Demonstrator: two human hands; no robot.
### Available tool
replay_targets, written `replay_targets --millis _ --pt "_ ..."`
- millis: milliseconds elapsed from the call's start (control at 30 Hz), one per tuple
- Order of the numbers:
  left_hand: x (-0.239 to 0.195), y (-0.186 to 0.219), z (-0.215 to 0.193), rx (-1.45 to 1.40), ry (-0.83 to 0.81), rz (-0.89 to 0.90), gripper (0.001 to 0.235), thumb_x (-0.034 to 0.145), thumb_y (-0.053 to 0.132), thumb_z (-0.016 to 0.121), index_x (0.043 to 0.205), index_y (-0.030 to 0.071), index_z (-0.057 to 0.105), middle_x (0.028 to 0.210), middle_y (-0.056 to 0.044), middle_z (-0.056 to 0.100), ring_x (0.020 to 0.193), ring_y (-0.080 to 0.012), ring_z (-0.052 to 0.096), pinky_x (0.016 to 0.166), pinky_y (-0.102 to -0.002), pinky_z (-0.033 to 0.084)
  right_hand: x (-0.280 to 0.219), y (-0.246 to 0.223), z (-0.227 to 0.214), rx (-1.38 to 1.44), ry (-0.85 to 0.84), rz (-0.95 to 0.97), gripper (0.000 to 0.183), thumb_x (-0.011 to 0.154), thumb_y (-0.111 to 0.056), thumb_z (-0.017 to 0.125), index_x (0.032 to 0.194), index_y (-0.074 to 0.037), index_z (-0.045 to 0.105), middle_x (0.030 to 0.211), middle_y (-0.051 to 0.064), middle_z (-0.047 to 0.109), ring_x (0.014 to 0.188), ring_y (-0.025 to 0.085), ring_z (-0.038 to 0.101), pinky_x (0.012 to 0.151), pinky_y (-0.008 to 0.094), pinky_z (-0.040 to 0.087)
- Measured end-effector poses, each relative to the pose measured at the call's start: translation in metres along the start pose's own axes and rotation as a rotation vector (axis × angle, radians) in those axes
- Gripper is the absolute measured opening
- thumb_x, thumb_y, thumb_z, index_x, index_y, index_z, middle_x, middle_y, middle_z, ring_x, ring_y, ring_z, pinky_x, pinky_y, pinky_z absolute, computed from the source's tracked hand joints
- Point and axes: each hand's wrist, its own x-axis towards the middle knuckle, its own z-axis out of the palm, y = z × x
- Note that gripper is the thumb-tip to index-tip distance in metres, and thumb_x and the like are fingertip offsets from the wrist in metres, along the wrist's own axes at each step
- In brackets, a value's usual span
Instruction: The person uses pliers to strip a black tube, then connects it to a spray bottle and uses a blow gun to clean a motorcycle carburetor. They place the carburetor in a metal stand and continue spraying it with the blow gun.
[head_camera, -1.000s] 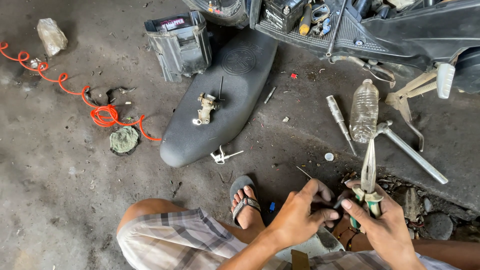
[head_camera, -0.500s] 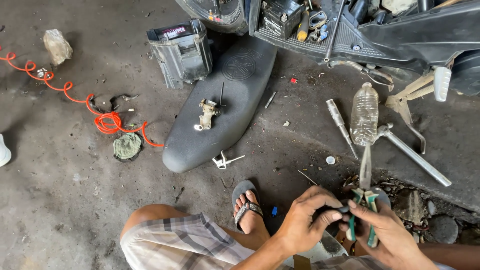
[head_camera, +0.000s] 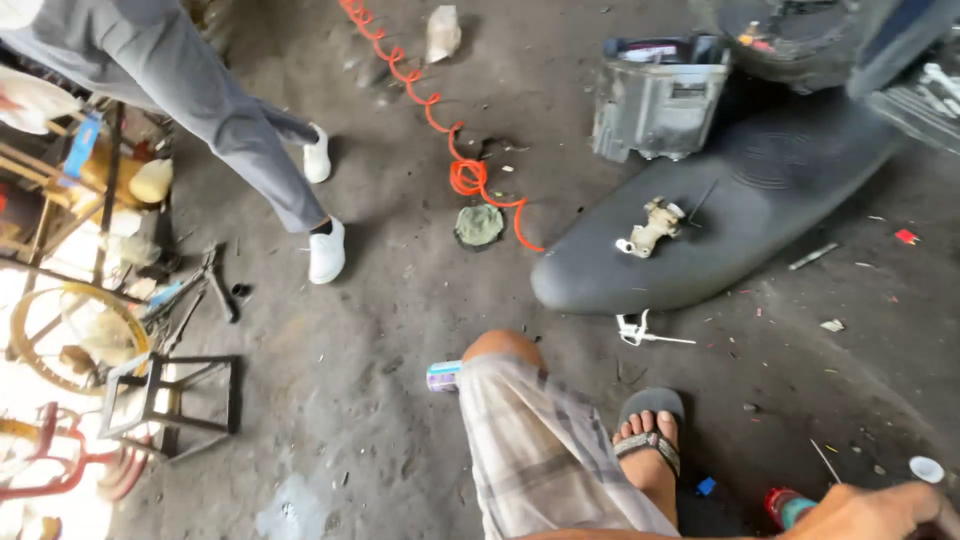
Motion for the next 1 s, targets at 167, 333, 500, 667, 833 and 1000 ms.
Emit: replay_targets --millis 167,333,500,667,833,1000 --pt "0.018 -0.002 -0.014 -0.037 0.126 -0.141 0.044 0.092 0.050 0.063 0.121 0.016 0.061 0.115 -0.010 0.068 0.114 -0.0163 0.063 0.104 -0.032 0.049 0.144 -0.021 -0.089 0.140 -0.477 0.912 0.057 0.107 -0.046 0.029 0.140 -0.002 0.047 0.140 0.021 0.052 0.114 0.042 0.044 0.107 0.064 0.032" --pt "0.005 0.031 -0.039 -0.387 0.040 -0.036 0.038 0.093 0.015 0.074 0.114 0.009 0.043 0.096 -0.013 0.060 0.072 -0.0191 0.067 0.065 -0.030 0.056 -0.049 -0.301 -0.043 -0.096 -0.284 0.315 0.066 0.076 0.024 0.063 0.141 0.010 0.061 0.127 0.027 0.071 0.105 0.039 0.070 0.094 0.048 0.057" --pt "0.006 0.041 -0.039 -0.390 -0.071 -0.094 0.028 0.098 0.012 0.069 0.120 -0.004 0.061 0.096 -0.015 0.070 0.078 -0.0186 0.066 0.073 -0.029 0.059 -0.061 -0.371 -0.031 -0.405 -0.310 0.703 0.069 0.098 -0.012 0.057 0.161 -0.018 0.032 0.155 0.002 0.054 0.146 0.022 0.048 0.126 0.042 0.035" --pt "0.002 0.067 -0.045 -0.128 -0.039 -0.092 0.029 0.096 0.022 0.071 0.114 -0.001 0.069 0.099 -0.008 0.070 0.071 -0.0132 0.062 0.067 -0.029 0.054 -0.062 -0.276 -0.082 -0.579 -0.507 0.027 0.066 0.090 -0.011 0.065 0.153 -0.008 0.046 0.120 0.003 0.076 0.108 0.019 0.073 0.111 0.031 0.037" --pt "0.001 0.070 -0.044 0.104 0.002 0.024 0.021 0.095 0.022 0.072 0.108 0.006 0.072 0.103 -0.003 0.076 0.096 -0.0131 0.070 0.085 -0.028 0.053 -0.064 -0.262 -0.093 -0.734 -0.544 -0.302 0.070 0.087 -0.013 0.064 0.152 -0.009 0.039 0.159 0.022 0.042 0.156 0.043 0.026 0.122 0.056 0.025" --pt "-0.002 0.074 -0.044 0.228 0.024 0.012 0.021 0.096 0.029 0.068 0.106 0.010 0.071 0.099 -0.001 0.077 0.088 -0.0191 0.072 0.086 -0.031 0.048 -0.065 -0.310 -0.073 -0.772 -0.610 -0.226 0.076 0.088 -0.011 0.060 0.158 -0.021 0.033 0.159 0.005 0.046 0.148 0.032 0.042 0.113 0.053 0.039"
